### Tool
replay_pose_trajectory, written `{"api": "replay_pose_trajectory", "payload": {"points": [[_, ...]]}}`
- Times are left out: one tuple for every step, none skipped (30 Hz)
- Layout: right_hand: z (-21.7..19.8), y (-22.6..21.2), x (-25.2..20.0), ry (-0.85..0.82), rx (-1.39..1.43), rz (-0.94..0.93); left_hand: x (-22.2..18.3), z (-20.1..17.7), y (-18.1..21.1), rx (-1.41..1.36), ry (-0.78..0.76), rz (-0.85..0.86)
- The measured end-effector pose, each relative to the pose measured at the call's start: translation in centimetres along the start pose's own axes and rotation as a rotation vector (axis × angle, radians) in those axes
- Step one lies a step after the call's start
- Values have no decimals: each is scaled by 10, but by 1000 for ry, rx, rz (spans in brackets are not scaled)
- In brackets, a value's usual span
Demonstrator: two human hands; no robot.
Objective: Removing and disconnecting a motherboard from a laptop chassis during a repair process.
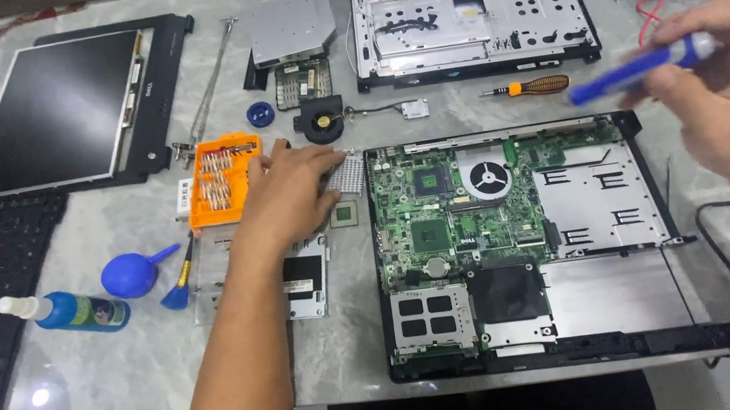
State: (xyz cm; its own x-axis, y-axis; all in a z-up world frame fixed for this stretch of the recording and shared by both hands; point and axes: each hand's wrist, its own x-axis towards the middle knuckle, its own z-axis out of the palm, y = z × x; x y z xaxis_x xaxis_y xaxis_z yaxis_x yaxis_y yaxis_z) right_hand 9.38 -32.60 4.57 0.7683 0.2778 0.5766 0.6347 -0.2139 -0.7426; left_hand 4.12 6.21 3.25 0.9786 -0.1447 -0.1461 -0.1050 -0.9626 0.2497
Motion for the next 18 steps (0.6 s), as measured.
{"api": "replay_pose_trajectory", "payload": {"points": [[7,-3,4,-7,31,15,-1,-1,1,-16,12,-3],[15,-5,8,-15,66,29,-3,-3,2,-29,23,-10],[24,-4,12,-18,65,30,-4,-1,2,-32,22,-11],[34,-1,17,-8,-6,126,-4,-1,2,-13,40,-17],[44,1,23,4,-77,221,-5,-1,2,7,57,-24],[53,1,26,4,-74,219,-5,0,3,9,60,-25],[62,2,30,7,-88,323,-5,1,3,0,67,-35],[71,2,33,11,-100,431,-5,2,3,-9,71,-43],[76,-3,38,12,-97,431,-4,6,0,-6,71,-44],[80,-8,43,-79,-167,496,-1,11,-2,25,91,-12],[84,-12,48,-171,-237,561,1,15,-5,55,112,20],[85,-6,48,-167,-237,564,-3,9,-1,57,110,24],[87,1,47,-217,-189,495,-7,2,4,14,127,31],[89,8,47,-266,-142,425,-11,-4,8,-30,144,40],[90,7,49,-262,-143,427,-11,-3,7,-29,143,44],[92,5,51,-293,-184,443,-11,-2,6,-21,145,34],[94,4,52,-323,-224,460,-11,-1,6,-13,147,25],[93,6,54,-321,-226,460,-9,0,5,-13,147,27]]}}
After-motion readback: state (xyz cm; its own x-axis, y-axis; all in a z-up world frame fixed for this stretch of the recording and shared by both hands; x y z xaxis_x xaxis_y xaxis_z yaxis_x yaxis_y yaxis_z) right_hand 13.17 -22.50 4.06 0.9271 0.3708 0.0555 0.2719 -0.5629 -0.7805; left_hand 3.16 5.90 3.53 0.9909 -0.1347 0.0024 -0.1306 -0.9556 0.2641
